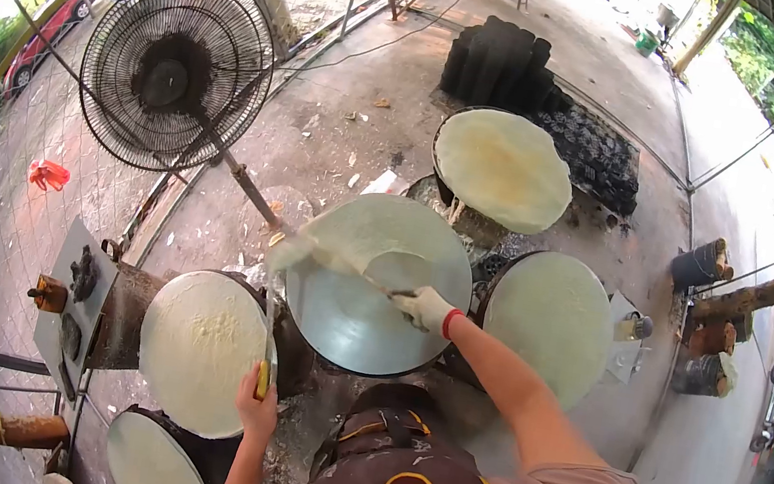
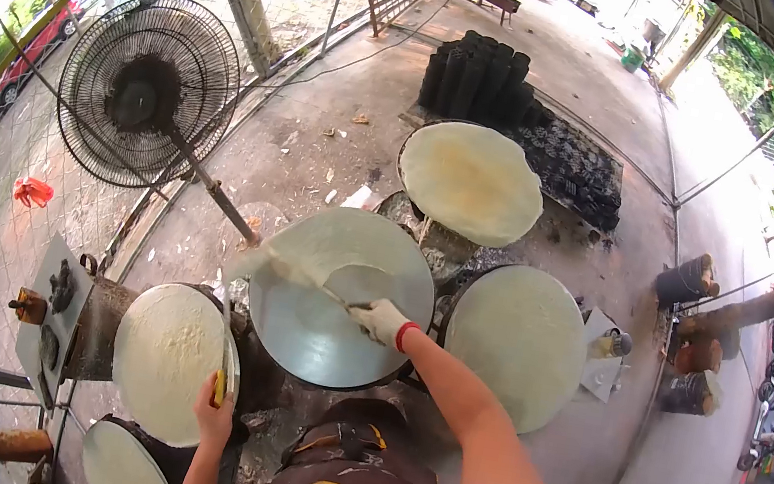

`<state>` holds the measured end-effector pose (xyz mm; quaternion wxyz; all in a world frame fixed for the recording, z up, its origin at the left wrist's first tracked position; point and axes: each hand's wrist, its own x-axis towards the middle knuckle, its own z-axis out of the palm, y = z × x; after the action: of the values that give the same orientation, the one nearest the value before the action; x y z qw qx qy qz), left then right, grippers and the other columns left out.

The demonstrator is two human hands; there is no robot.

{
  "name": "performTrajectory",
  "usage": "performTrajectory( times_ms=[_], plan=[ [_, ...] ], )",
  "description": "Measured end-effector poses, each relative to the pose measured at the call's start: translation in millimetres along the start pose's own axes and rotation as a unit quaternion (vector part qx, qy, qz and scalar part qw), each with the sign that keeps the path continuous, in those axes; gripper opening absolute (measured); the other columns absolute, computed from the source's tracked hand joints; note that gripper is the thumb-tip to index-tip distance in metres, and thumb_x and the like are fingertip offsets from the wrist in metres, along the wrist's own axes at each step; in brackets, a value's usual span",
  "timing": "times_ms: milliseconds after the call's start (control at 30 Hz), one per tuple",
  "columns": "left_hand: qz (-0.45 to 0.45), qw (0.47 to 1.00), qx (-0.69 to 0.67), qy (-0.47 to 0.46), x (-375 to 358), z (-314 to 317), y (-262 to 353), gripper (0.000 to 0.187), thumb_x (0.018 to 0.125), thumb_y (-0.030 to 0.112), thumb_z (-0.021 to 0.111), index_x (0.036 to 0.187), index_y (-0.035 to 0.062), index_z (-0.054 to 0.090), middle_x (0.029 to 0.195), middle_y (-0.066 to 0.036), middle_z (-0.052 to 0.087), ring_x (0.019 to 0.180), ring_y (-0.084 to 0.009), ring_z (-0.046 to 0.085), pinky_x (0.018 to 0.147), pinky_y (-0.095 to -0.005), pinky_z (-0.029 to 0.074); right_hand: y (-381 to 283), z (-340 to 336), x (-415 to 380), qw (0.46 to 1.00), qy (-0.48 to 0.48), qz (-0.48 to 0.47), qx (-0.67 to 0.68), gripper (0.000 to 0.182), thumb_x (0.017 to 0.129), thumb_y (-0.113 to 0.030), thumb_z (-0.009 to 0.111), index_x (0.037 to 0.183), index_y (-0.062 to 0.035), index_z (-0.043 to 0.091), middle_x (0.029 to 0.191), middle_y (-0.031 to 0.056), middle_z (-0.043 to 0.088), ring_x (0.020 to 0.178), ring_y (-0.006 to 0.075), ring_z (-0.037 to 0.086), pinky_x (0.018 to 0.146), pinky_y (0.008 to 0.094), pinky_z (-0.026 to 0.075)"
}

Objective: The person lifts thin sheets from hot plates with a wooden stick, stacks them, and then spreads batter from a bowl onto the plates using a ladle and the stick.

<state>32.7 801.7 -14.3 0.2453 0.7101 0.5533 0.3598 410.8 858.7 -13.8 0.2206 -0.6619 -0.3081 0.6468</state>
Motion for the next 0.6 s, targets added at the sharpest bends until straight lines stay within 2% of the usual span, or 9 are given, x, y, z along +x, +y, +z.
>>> performTrajectory(
  times_ms=[33,100,200,233,267,367,400,533,600],
  plan=[
    [-0.043,0.997,-0.061,0.008,0.1,2.1,14.2,0.041,0.080,-0.001,0.051,0.121,-0.0025,0.050,0.074,-0.008,0.050,0.058,-0.0186,0.050,0.053,-0.0301,0.043,9.5,-5.4,-0.5,1.000,0.004,-0.018,0.005,0.037,0.083,-0.032,0.061,0.109,-0.0052,0.065,0.059,-0.0019,0.053,0.048,0.0059,0.043,0.045,0.0229,0.036],
    [-0.249,0.938,-0.243,-0.013,-3.9,-4.0,46.2,0.038,0.085,0.002,0.050,0.122,-0.0019,0.047,0.071,-0.004,0.048,0.051,-0.0128,0.046,0.048,-0.0251,0.040,37.1,-25.3,3.2,0.998,0.008,-0.060,0.012,0.035,0.083,-0.030,0.062,0.108,-0.0053,0.065,0.060,-0.0019,0.055,0.048,0.0057,0.043,0.044,0.0223,0.036],
    [-0.321,0.886,-0.334,0.004,-13.1,-2.0,55.9,0.031,0.089,0.004,0.046,0.120,0.0001,0.045,0.067,0.000,0.044,0.045,-0.0067,0.039,0.043,-0.0200,0.034,32.8,-39.2,27.6,0.983,0.087,-0.156,0.039,0.035,0.082,-0.031,0.062,0.109,-0.0091,0.065,0.066,-0.0036,0.056,0.048,0.0051,0.043,0.042,0.0213,0.033],
    [-0.321,0.879,-0.352,0.015,-15.5,0.7,59.7,0.031,0.089,0.004,0.046,0.119,0.0005,0.045,0.065,0.000,0.042,0.044,-0.0065,0.038,0.042,-0.0207,0.033,13.8,-37.2,29.6,0.976,0.115,-0.182,0.029,0.035,0.082,-0.031,0.062,0.109,-0.0100,0.065,0.066,-0.0034,0.056,0.047,0.0053,0.043,0.042,0.0213,0.033],
    [-0.322,0.872,-0.368,0.027,-18.4,2.9,63.7,0.030,0.088,0.004,0.046,0.118,0.0010,0.045,0.062,0.000,0.041,0.044,-0.0064,0.037,0.040,-0.0215,0.033,-1.3,-33.6,24.4,0.995,0.024,-0.089,-0.034,0.032,0.082,-0.031,0.062,0.107,-0.0111,0.066,0.063,-0.0020,0.054,0.043,0.0069,0.042,0.038,0.0230,0.032],
    [-0.352,0.848,-0.389,0.070,-28.9,-1.1,84.5,0.026,0.088,0.005,0.047,0.114,0.0020,0.046,0.060,0.001,0.039,0.043,-0.0063,0.036,0.039,-0.0224,0.033,8.9,-30.4,3.1,0.988,-0.131,0.003,-0.085,0.033,0.081,-0.031,0.061,0.103,-0.0065,0.066,0.062,0.0001,0.053,0.044,0.0089,0.044,0.039,0.0257,0.035],
    [-0.362,0.841,-0.392,0.086,-36.7,-3.9,88.6,0.027,0.087,0.005,0.047,0.114,0.0021,0.045,0.060,0.001,0.039,0.043,-0.0064,0.036,0.039,-0.0225,0.033,45.0,-43.4,20.5,0.984,-0.171,0.009,-0.055,0.029,0.080,-0.035,0.064,0.097,-0.0112,0.066,0.060,0.0004,0.052,0.040,0.0093,0.040,0.036,0.0245,0.032],
    [-0.389,0.806,-0.421,0.147,-67.4,-11.0,99.9,0.028,0.085,0.002,0.048,0.113,0.0019,0.044,0.061,0.001,0.039,0.043,-0.0068,0.036,0.039,-0.0229,0.033,5.7,-67.8,30.9,1.000,-0.021,0.009,-0.001,0.035,0.077,-0.041,0.066,0.091,-0.0084,0.064,0.058,0.0001,0.050,0.041,0.0090,0.042,0.035,0.0255,0.030],
    [-0.385,0.799,-0.429,0.171,-78.5,-10.6,106.4,0.029,0.085,0.002,0.048,0.113,0.0018,0.044,0.061,0.000,0.039,0.043,-0.0067,0.036,0.039,-0.0220,0.033,-16.2,-64.3,48.8,0.994,-0.077,0.001,-0.076,0.035,0.077,-0.040,0.065,0.093,-0.0085,0.065,0.057,-0.0003,0.050,0.040,0.0085,0.041,0.035,0.0248,0.029]
  ],
)
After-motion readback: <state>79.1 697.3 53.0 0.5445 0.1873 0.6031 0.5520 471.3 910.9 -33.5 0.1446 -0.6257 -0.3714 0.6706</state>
